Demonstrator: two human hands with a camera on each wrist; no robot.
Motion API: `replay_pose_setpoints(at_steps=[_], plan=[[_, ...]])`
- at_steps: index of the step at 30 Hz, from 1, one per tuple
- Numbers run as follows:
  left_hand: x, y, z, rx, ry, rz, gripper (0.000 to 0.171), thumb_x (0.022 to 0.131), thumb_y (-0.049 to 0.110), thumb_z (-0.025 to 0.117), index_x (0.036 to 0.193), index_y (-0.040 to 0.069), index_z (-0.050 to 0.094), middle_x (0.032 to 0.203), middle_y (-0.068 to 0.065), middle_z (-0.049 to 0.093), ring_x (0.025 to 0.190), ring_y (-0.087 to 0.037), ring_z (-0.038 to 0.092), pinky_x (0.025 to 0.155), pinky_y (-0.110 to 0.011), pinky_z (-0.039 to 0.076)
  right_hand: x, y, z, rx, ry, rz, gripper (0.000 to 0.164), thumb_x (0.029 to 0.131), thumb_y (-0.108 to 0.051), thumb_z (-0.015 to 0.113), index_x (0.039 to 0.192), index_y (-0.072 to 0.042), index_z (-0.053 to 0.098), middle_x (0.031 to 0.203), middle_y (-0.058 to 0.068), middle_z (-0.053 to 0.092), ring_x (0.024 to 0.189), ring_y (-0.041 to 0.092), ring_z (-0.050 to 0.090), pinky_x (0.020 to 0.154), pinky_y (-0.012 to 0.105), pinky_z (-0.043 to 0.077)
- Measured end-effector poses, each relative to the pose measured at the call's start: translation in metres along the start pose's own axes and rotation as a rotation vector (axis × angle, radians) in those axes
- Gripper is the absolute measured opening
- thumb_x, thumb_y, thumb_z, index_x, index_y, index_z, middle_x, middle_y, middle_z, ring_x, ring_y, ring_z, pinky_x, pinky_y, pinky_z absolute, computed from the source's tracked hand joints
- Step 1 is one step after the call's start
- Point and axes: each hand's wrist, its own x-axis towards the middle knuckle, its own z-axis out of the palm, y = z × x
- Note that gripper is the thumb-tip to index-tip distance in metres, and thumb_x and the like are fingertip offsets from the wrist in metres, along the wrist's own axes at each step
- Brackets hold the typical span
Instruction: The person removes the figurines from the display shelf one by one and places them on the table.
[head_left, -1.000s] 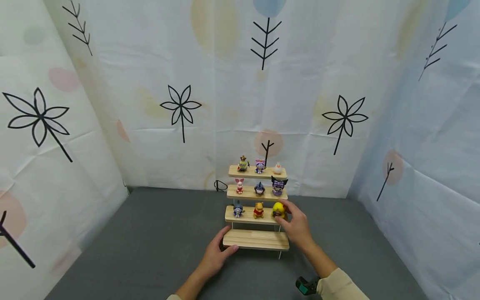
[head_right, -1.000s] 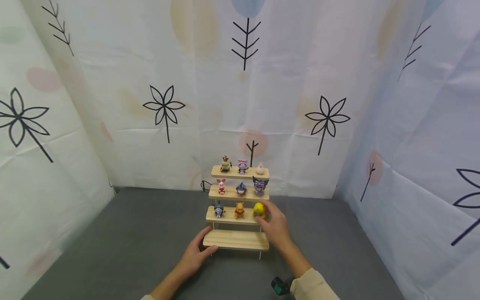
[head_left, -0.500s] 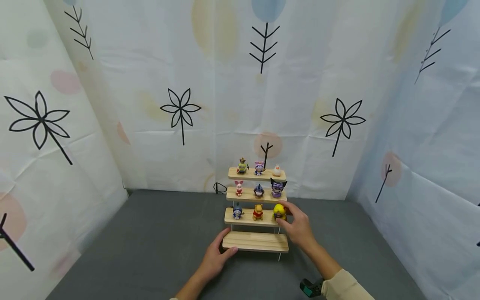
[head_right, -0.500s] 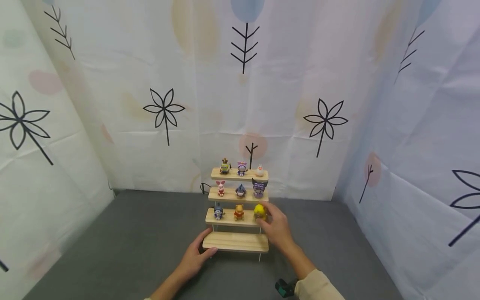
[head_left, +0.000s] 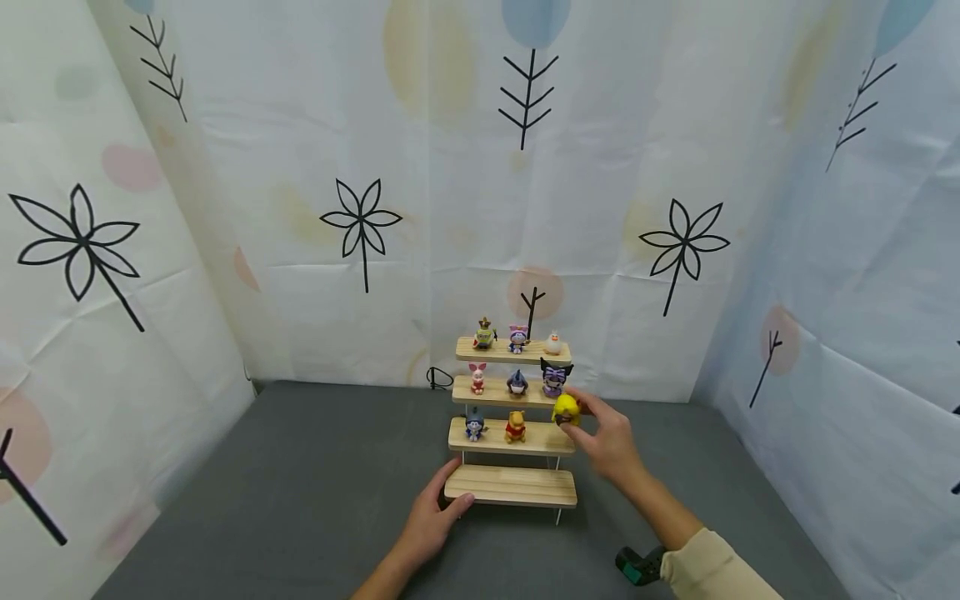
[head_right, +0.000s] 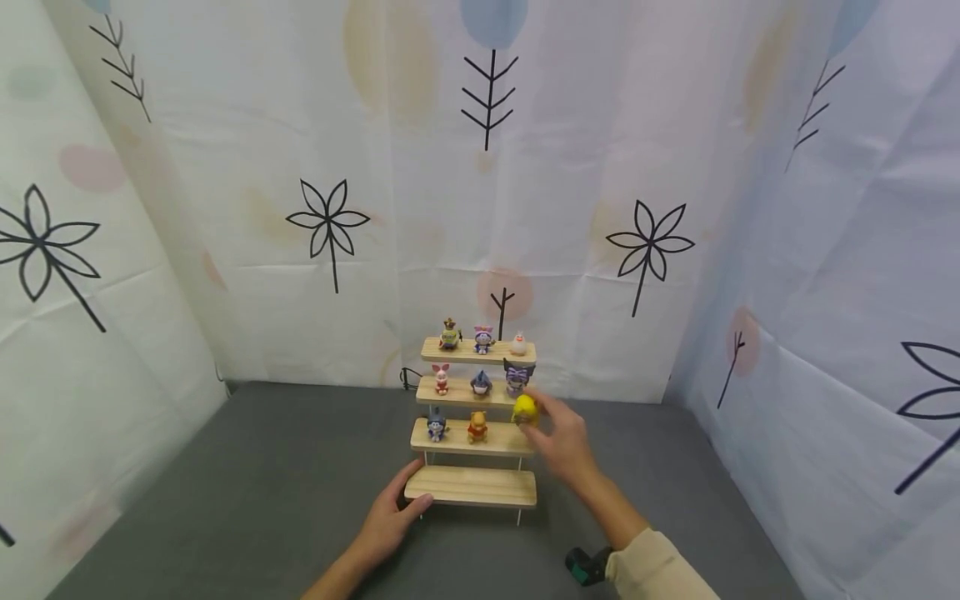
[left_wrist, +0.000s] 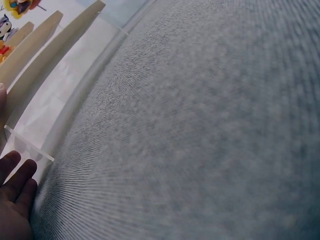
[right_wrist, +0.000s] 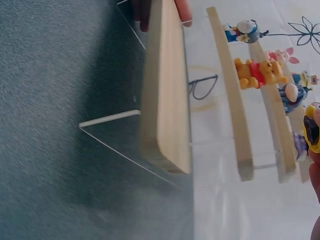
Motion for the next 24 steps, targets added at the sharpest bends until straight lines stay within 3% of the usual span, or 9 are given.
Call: replay_pose_setpoints(at_steps=[6, 12, 18, 24], plan=[[-0.002, 0.002, 0.001, 0.018, 0.007, 0.017, 0.065, 0.093, 0.033, 0.067, 0.145, 0.006, 0.042, 0.144, -0.02, 0.044, 0.131, -0.037, 0.042, 0.105, -0.057, 0.03, 0.01, 0.002, -0.011, -0.025, 0.04, -0.031, 0.061, 0.067, 0.005, 0.085, 0.123, 0.0, 0.062, 0.108, 0.015, 0.067, 0.088, 0.029, 0.066, 0.076, 0.047, 0.052], [-0.003, 0.003, 0.002, 0.04, 0.011, -0.026, 0.065, 0.092, 0.036, 0.067, 0.146, 0.009, 0.043, 0.145, -0.019, 0.044, 0.132, -0.037, 0.041, 0.106, -0.057, 0.029, 0.02, 0.006, -0.02, -0.016, 0.073, -0.065, 0.062, 0.067, 0.006, 0.085, 0.124, -0.001, 0.061, 0.108, 0.017, 0.067, 0.089, 0.031, 0.066, 0.075, 0.049, 0.051], [-0.002, 0.004, 0.002, 0.029, 0.006, -0.02, 0.065, 0.093, 0.036, 0.066, 0.146, 0.007, 0.042, 0.145, -0.021, 0.043, 0.133, -0.039, 0.04, 0.106, -0.057, 0.028, 0.031, 0.008, -0.028, -0.058, 0.09, -0.041, 0.061, 0.069, 0.007, 0.083, 0.125, -0.001, 0.059, 0.107, 0.019, 0.066, 0.09, 0.034, 0.065, 0.071, 0.05, 0.052], [-0.003, 0.003, 0.002, 0.041, 0.017, -0.005, 0.064, 0.093, 0.035, 0.067, 0.145, 0.009, 0.043, 0.145, -0.019, 0.044, 0.132, -0.037, 0.04, 0.106, -0.057, 0.029, 0.039, 0.013, -0.034, -0.053, 0.114, -0.016, 0.059, 0.073, 0.005, 0.082, 0.126, 0.0, 0.058, 0.107, 0.019, 0.066, 0.092, 0.035, 0.065, 0.078, 0.049, 0.051]])
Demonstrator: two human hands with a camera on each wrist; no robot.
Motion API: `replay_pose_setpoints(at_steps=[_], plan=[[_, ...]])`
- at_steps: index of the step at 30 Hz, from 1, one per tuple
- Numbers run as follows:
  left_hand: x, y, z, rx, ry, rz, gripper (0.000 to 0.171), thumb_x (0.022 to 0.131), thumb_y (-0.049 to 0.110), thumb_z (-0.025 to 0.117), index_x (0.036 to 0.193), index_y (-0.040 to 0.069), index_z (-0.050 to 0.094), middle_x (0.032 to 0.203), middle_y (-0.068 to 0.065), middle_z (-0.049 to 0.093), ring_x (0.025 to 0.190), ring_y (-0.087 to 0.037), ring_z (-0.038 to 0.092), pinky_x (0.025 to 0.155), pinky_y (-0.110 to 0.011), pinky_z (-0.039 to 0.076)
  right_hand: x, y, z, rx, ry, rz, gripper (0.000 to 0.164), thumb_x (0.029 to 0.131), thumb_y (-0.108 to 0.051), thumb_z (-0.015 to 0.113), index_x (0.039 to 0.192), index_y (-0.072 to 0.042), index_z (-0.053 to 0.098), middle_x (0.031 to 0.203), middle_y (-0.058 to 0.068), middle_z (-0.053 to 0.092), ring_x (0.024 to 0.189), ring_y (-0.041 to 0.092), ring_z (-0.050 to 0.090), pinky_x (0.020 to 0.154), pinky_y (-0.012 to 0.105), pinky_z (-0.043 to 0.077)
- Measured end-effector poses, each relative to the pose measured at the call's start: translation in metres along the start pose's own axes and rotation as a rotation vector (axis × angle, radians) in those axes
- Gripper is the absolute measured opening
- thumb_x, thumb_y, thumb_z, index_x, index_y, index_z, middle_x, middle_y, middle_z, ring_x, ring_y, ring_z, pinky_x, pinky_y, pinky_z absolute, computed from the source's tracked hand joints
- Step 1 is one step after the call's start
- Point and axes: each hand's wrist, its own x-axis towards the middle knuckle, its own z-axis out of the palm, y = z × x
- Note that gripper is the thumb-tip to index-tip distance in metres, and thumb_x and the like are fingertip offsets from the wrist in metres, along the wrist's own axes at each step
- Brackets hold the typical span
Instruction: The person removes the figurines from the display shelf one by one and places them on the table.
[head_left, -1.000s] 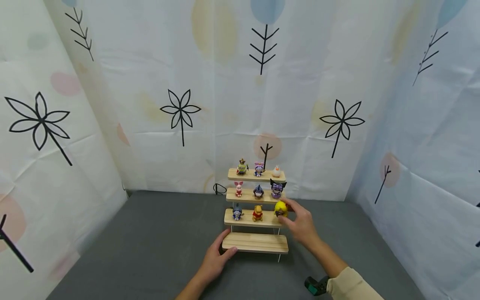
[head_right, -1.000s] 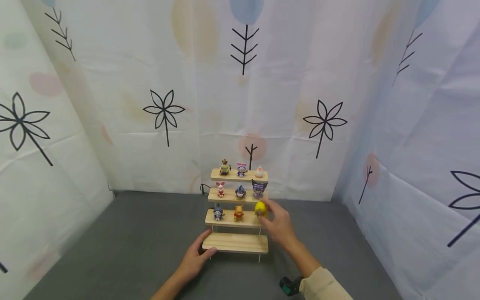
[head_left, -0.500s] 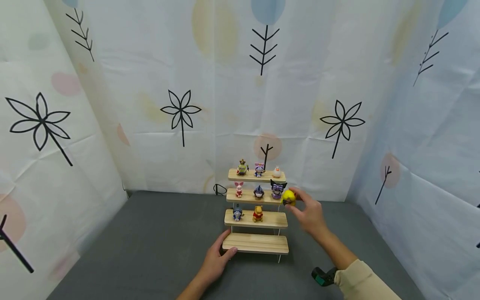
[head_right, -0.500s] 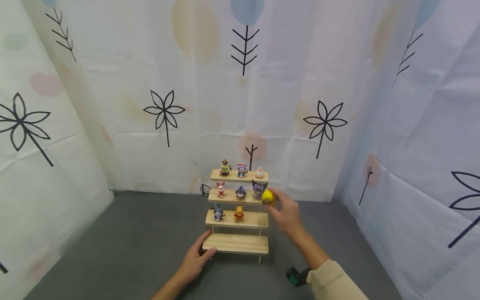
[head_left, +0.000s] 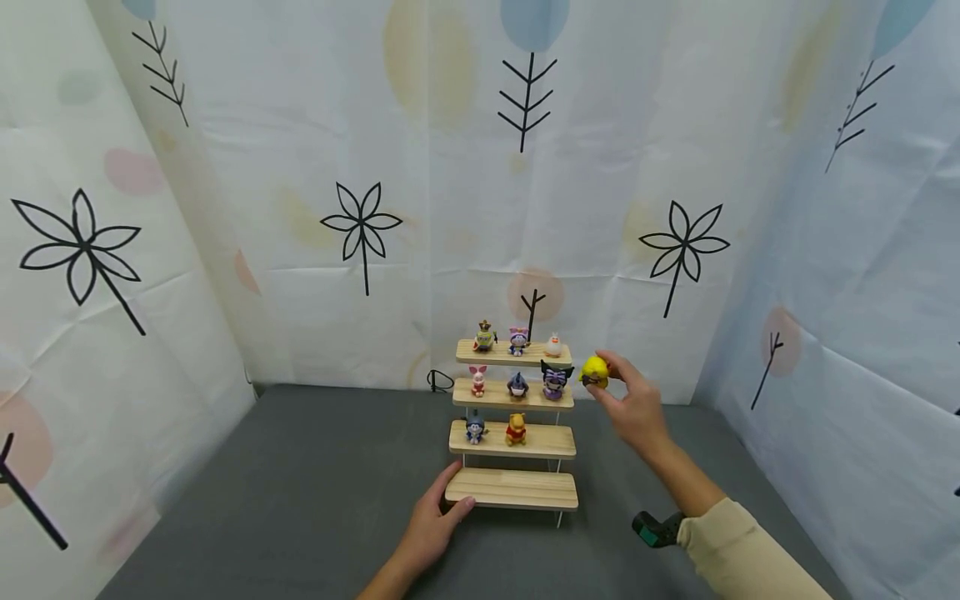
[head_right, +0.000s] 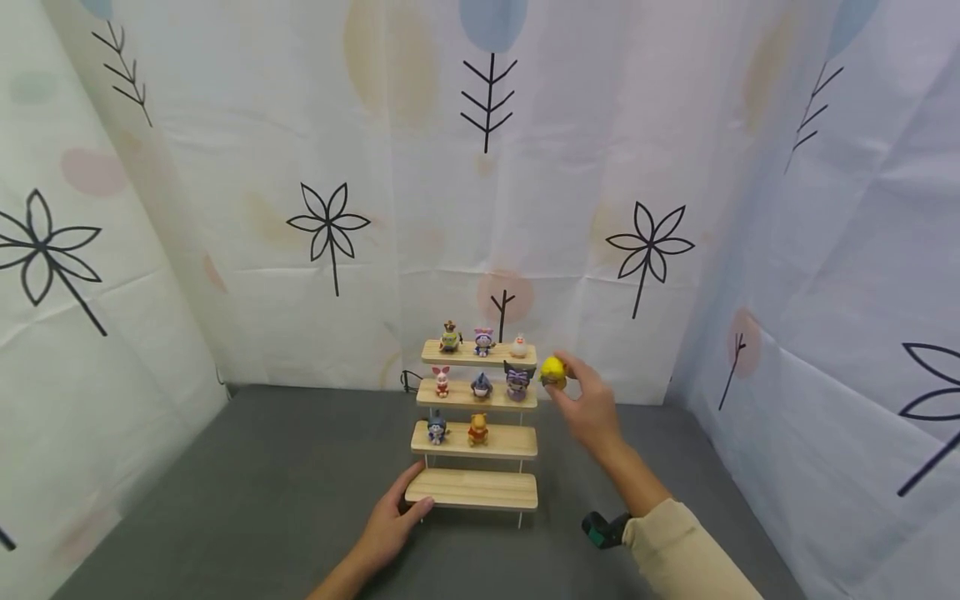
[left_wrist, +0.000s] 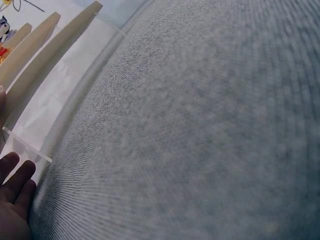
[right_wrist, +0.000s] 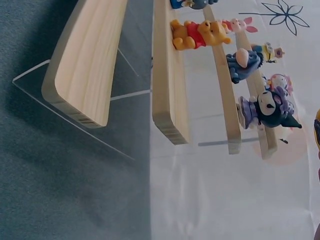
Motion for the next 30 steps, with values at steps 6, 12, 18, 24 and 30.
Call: replay_pose_setpoints(at_steps=[6, 12, 18, 24, 30], plan=[[0.0, 0.0, 0.0, 0.018, 0.006, 0.006, 0.063, 0.093, 0.035, 0.067, 0.145, 0.009, 0.044, 0.144, -0.02, 0.045, 0.132, -0.038, 0.041, 0.105, -0.058, 0.029, 0.001, 0.008, 0.001, -0.005, 0.017, 0.023, 0.059, 0.074, 0.002, 0.082, 0.128, -0.002, 0.058, 0.107, 0.02, 0.066, 0.092, 0.035, 0.065, 0.082, 0.05, 0.049], [0.0, 0.0, 0.0, 0.009, 0.0, -0.003, 0.063, 0.093, 0.036, 0.066, 0.145, 0.01, 0.043, 0.145, -0.019, 0.044, 0.132, -0.038, 0.04, 0.106, -0.057, 0.029, -0.003, 0.016, 0.006, -0.006, 0.033, 0.078, 0.059, 0.074, 0.003, 0.082, 0.127, 0.001, 0.058, 0.106, 0.022, 0.066, 0.089, 0.037, 0.065, 0.079, 0.053, 0.049], [0.0, -0.001, 0.0, 0.012, -0.005, 0.0, 0.063, 0.093, 0.036, 0.066, 0.146, 0.009, 0.042, 0.144, -0.021, 0.044, 0.132, -0.039, 0.041, 0.105, -0.059, 0.029, -0.011, 0.027, 0.012, -0.023, 0.025, 0.179, 0.056, 0.077, 0.001, 0.08, 0.128, 0.002, 0.057, 0.108, 0.023, 0.066, 0.09, 0.039, 0.064, 0.079, 0.054, 0.05], [0.0, -0.001, -0.001, 0.018, -0.001, 0.006, 0.063, 0.093, 0.036, 0.066, 0.145, 0.01, 0.043, 0.144, -0.02, 0.045, 0.132, -0.038, 0.041, 0.105, -0.058, 0.029, -0.024, 0.04, 0.019, -0.028, 0.02, 0.306, 0.054, 0.078, -0.001, 0.08, 0.128, 0.001, 0.058, 0.108, 0.026, 0.066, 0.093, 0.041, 0.064, 0.079, 0.054, 0.05], [0.0, -0.001, 0.0, 0.029, 0.001, 0.003, 0.064, 0.093, 0.037, 0.066, 0.145, 0.009, 0.043, 0.144, -0.019, 0.045, 0.132, -0.038, 0.041, 0.105, -0.058, 0.029, -0.037, 0.053, 0.028, -0.017, -0.021, 0.461, 0.054, 0.082, -0.002, 0.077, 0.131, -0.001, 0.055, 0.111, 0.028, 0.064, 0.101, 0.042, 0.062, 0.085, 0.055, 0.048]])
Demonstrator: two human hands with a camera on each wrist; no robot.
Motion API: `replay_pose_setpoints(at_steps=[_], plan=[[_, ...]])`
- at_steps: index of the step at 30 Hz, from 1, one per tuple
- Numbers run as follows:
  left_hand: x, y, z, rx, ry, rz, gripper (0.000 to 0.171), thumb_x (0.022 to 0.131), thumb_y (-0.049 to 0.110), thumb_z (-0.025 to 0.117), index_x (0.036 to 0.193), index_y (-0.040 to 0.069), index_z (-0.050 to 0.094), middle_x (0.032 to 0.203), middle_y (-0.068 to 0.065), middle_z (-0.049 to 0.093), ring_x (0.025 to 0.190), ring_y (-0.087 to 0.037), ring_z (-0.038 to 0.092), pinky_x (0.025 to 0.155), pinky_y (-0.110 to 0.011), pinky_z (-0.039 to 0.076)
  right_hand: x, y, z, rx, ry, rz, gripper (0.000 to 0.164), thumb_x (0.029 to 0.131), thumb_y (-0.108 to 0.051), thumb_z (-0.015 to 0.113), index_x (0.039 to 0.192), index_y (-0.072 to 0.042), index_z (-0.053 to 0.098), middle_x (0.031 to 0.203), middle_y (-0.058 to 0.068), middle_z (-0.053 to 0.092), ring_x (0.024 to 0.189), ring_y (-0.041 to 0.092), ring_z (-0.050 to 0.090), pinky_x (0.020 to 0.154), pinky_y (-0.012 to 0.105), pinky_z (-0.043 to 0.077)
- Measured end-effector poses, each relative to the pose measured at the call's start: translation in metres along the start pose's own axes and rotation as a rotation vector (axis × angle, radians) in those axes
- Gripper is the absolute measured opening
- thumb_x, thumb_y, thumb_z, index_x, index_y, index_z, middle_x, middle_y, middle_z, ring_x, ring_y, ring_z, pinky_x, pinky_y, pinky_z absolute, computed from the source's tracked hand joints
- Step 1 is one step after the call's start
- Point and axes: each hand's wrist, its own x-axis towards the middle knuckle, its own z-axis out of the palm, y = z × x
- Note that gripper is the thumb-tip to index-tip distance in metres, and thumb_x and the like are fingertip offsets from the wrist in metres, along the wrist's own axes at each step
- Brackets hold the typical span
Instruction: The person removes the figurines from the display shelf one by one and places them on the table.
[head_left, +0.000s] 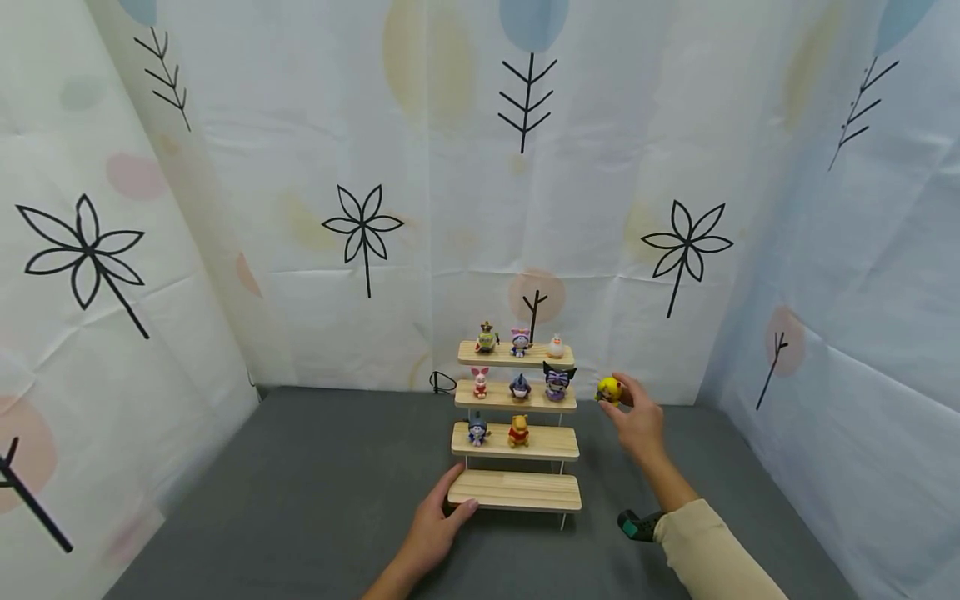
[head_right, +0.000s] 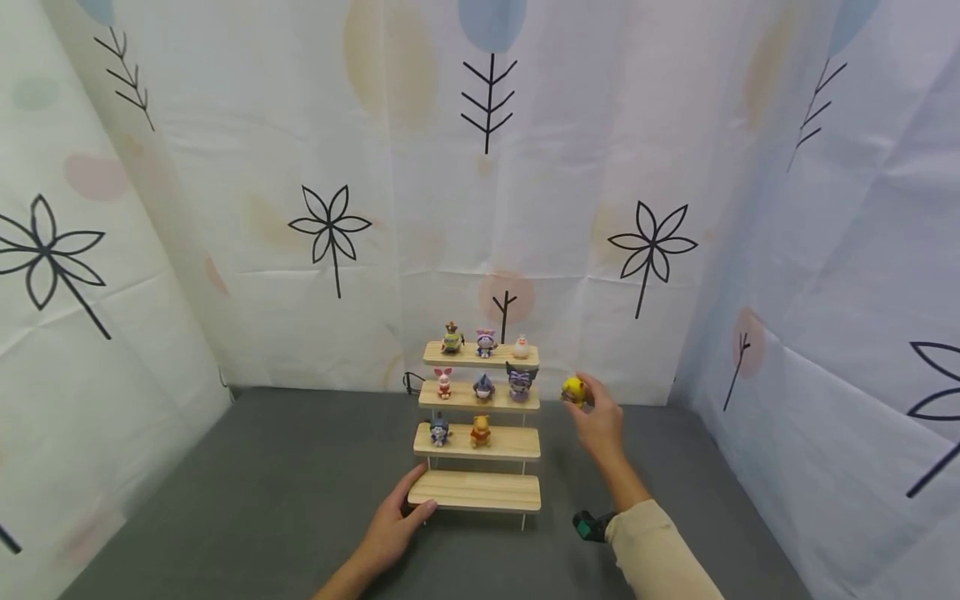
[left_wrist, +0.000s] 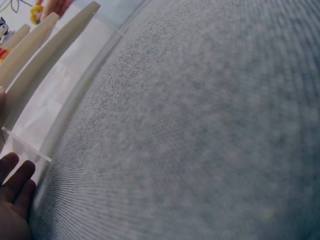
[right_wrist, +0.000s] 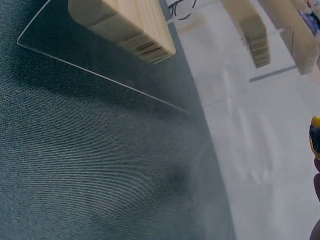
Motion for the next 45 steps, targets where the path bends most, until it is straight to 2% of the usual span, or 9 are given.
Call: replay_pose_setpoints(at_steps=[7, 12, 18, 24, 31, 36, 40, 43, 45], plan=[[0.0, 0.0, 0.002, 0.007, 0.0, 0.019, 0.063, 0.093, 0.036, 0.065, 0.145, 0.008, 0.043, 0.144, -0.019, 0.046, 0.131, -0.038, 0.042, 0.105, -0.058, 0.029, -0.004, 0.023, 0.009, 0.007, -0.05, 0.133, 0.052, 0.084, 0.0, 0.075, 0.132, 0.0, 0.054, 0.114, 0.031, 0.062, 0.106, 0.043, 0.06, 0.088, 0.053, 0.047], [0.0, 0.0, 0.002, 0.001, 0.002, 0.009, 0.064, 0.093, 0.038, 0.066, 0.146, 0.01, 0.043, 0.145, -0.017, 0.045, 0.132, -0.036, 0.042, 0.106, -0.057, 0.029, -0.01, 0.039, 0.014, -0.036, -0.081, 0.182, 0.052, 0.084, -0.001, 0.074, 0.131, 0.001, 0.053, 0.116, 0.031, 0.061, 0.105, 0.044, 0.06, 0.089, 0.053, 0.047], [0.002, 0.001, 0.002, -0.004, -0.003, 0.016, 0.064, 0.093, 0.037, 0.066, 0.146, 0.009, 0.043, 0.145, -0.017, 0.045, 0.132, -0.036, 0.041, 0.106, -0.057, 0.029, -0.019, 0.051, 0.013, -0.018, -0.103, 0.231, 0.049, 0.084, 0.001, 0.073, 0.129, 0.003, 0.054, 0.116, 0.032, 0.06, 0.105, 0.044, 0.058, 0.089, 0.054, 0.045], [0.002, 0.001, 0.002, -0.011, -0.005, 0.009, 0.064, 0.092, 0.036, 0.067, 0.145, 0.01, 0.043, 0.145, -0.016, 0.045, 0.133, -0.034, 0.041, 0.106, -0.056, 0.028, -0.024, 0.06, 0.013, -0.049, -0.169, 0.295, 0.048, 0.086, -0.001, 0.072, 0.13, 0.003, 0.052, 0.119, 0.032, 0.057, 0.109, 0.045, 0.053, 0.092, 0.056, 0.042], [0.0, 0.003, 0.001, -0.018, 0.002, 0.04, 0.062, 0.093, 0.031, 0.067, 0.145, 0.009, 0.043, 0.144, -0.017, 0.047, 0.13, -0.035, 0.044, 0.104, -0.056, 0.032, -0.025, 0.069, 0.023, -0.108, -0.177, 0.312, 0.047, 0.085, 0.001, 0.073, 0.127, 0.005, 0.053, 0.117, 0.032, 0.057, 0.108, 0.045, 0.052, 0.096, 0.058, 0.036], [-0.002, 0.002, 0.0, -0.029, 0.02, 0.029, 0.062, 0.092, 0.028, 0.068, 0.145, 0.009, 0.043, 0.143, -0.017, 0.047, 0.13, -0.034, 0.045, 0.104, -0.055, 0.033, -0.026, 0.069, 0.032, -0.094, -0.188, 0.316, 0.046, 0.086, 0.002, 0.071, 0.128, 0.005, 0.053, 0.12, 0.032, 0.057, 0.112, 0.046, 0.051, 0.1, 0.058, 0.031], [-0.002, 0.002, 0.0, -0.007, 0.017, 0.02, 0.062, 0.093, 0.028, 0.068, 0.145, 0.009, 0.043, 0.143, -0.016, 0.047, 0.13, -0.033, 0.045, 0.104, -0.055, 0.032, -0.027, 0.068, 0.035, -0.078, -0.164, 0.305, 0.046, 0.085, 0.005, 0.071, 0.127, 0.005, 0.054, 0.119, 0.032, 0.058, 0.112, 0.046, 0.051, 0.1, 0.057, 0.032], [-0.003, 0.01, -0.001, -0.01, 0.014, 0.022, 0.061, 0.093, 0.026, 0.067, 0.145, 0.006, 0.042, 0.143, -0.019, 0.047, 0.13, -0.035, 0.044, 0.104, -0.056, 0.031, -0.027, 0.067, 0.036, -0.083, -0.156, 0.302, 0.046, 0.084, 0.005, 0.071, 0.127, 0.005, 0.054, 0.12, 0.032, 0.057, 0.113, 0.046, 0.05, 0.099, 0.058, 0.034], [-0.006, 0.021, -0.003, -0.013, 0.011, 0.023, 0.06, 0.093, 0.023, 0.067, 0.144, 0.002, 0.043, 0.142, -0.021, 0.047, 0.129, -0.038, 0.044, 0.103, -0.058, 0.031, -0.027, 0.068, 0.035, -0.088, -0.159, 0.304, 0.047, 0.084, 0.005, 0.071, 0.128, 0.005, 0.054, 0.121, 0.032, 0.056, 0.113, 0.047, 0.049, 0.099, 0.058, 0.034]])
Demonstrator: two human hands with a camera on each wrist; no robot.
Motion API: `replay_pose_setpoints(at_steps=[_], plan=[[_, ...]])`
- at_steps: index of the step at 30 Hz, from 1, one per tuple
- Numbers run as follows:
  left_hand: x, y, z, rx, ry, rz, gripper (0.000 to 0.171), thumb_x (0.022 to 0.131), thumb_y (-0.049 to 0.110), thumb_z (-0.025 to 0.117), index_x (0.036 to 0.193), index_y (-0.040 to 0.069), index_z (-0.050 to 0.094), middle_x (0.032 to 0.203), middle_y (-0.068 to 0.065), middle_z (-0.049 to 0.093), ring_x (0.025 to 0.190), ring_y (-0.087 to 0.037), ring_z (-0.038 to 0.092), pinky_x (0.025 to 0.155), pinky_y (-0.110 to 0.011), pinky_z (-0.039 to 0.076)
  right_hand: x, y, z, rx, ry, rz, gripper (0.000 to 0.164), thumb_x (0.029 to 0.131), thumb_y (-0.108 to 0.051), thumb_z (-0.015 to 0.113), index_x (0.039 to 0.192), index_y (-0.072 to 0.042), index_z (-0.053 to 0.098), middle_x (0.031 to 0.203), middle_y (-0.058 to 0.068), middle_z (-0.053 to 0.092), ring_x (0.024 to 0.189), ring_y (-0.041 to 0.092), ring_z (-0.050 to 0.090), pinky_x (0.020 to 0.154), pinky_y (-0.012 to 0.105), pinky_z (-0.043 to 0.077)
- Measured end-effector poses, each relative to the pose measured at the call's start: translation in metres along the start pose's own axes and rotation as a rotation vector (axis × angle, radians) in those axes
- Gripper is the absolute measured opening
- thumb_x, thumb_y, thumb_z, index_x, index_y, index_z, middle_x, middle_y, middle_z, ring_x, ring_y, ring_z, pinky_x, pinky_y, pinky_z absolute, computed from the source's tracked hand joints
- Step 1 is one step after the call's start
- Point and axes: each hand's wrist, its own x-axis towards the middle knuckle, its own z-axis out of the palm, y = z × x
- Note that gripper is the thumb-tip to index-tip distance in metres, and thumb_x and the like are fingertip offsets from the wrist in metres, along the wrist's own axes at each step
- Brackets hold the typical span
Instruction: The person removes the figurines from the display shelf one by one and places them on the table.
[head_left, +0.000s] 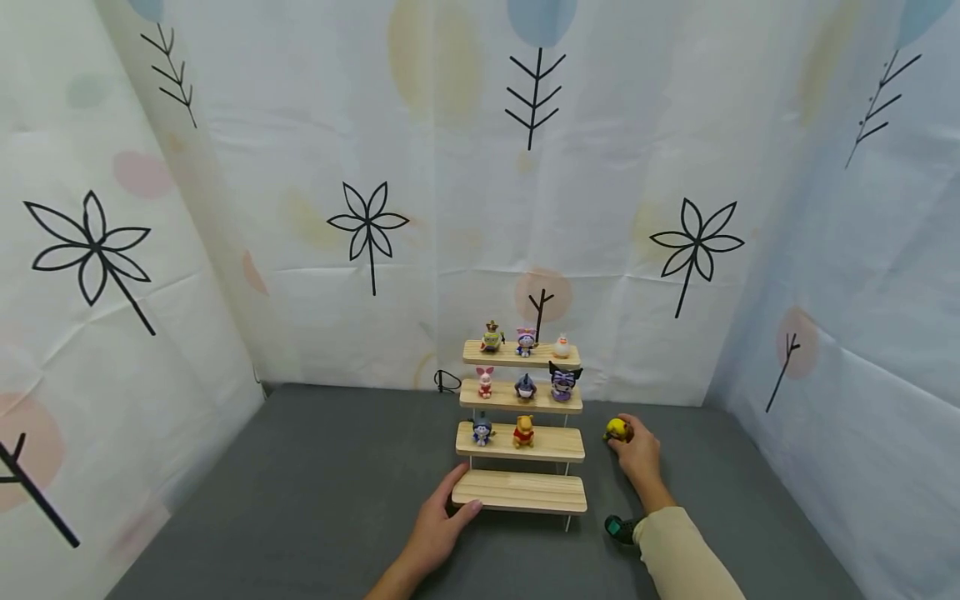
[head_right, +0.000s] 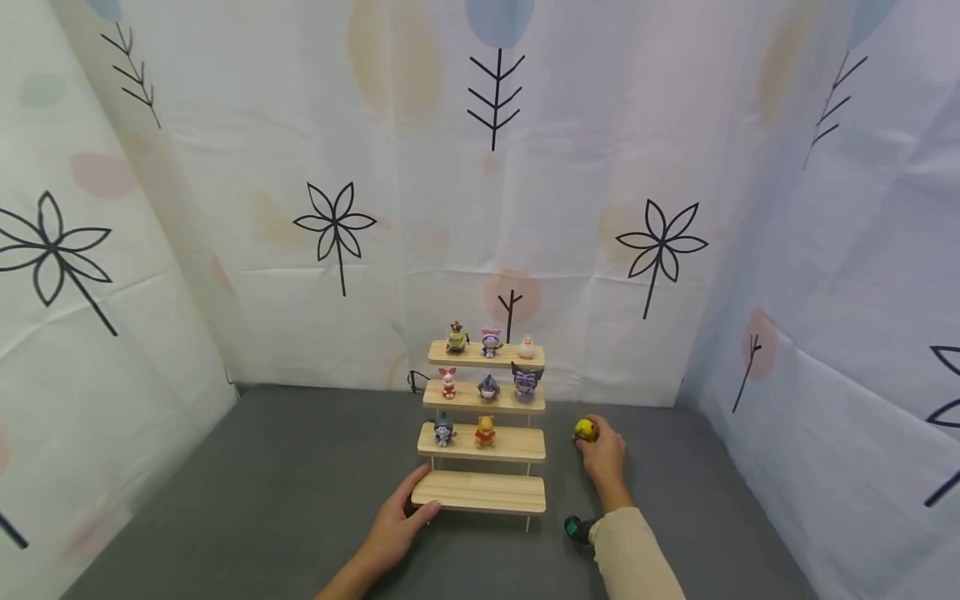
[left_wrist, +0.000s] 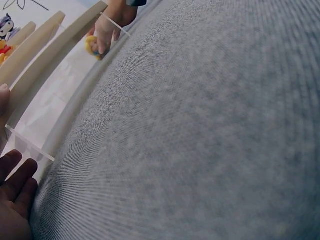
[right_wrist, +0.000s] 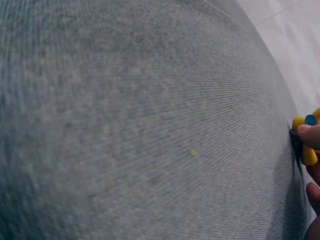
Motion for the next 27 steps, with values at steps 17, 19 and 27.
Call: replay_pose_setpoints(at_steps=[17, 19, 27], plan=[[0.004, -0.018, 0.003, 0.014, -0.002, -0.01, 0.062, 0.093, 0.03, 0.067, 0.146, 0.007, 0.042, 0.144, -0.019, 0.046, 0.13, -0.036, 0.044, 0.104, -0.057, 0.032, 0.003, 0.004, -0.002, -0.008, -0.045, 0.019, 0.058, 0.084, 0.002, 0.072, 0.136, 0.005, 0.046, 0.126, 0.034, 0.051, 0.116, 0.047, 0.048, 0.099, 0.057, 0.035], [0.004, -0.02, 0.004, 0.011, -0.003, -0.012, 0.063, 0.093, 0.033, 0.066, 0.146, 0.008, 0.042, 0.144, -0.018, 0.046, 0.13, -0.036, 0.044, 0.104, -0.057, 0.032, 0.003, 0.003, -0.004, -0.002, -0.044, 0.018, 0.06, 0.084, 0.001, 0.072, 0.137, 0.005, 0.045, 0.126, 0.034, 0.052, 0.115, 0.047, 0.049, 0.098, 0.057, 0.036], [0.004, -0.019, 0.004, 0.001, -0.005, -0.002, 0.063, 0.093, 0.032, 0.067, 0.145, 0.007, 0.042, 0.143, -0.019, 0.046, 0.13, -0.036, 0.044, 0.104, -0.056, 0.032, -0.005, -0.007, -0.018, 0.008, -0.02, -0.011, 0.06, 0.086, -0.007, 0.074, 0.138, 0.004, 0.045, 0.126, 0.032, 0.053, 0.114, 0.046, 0.05, 0.093, 0.057, 0.04]])
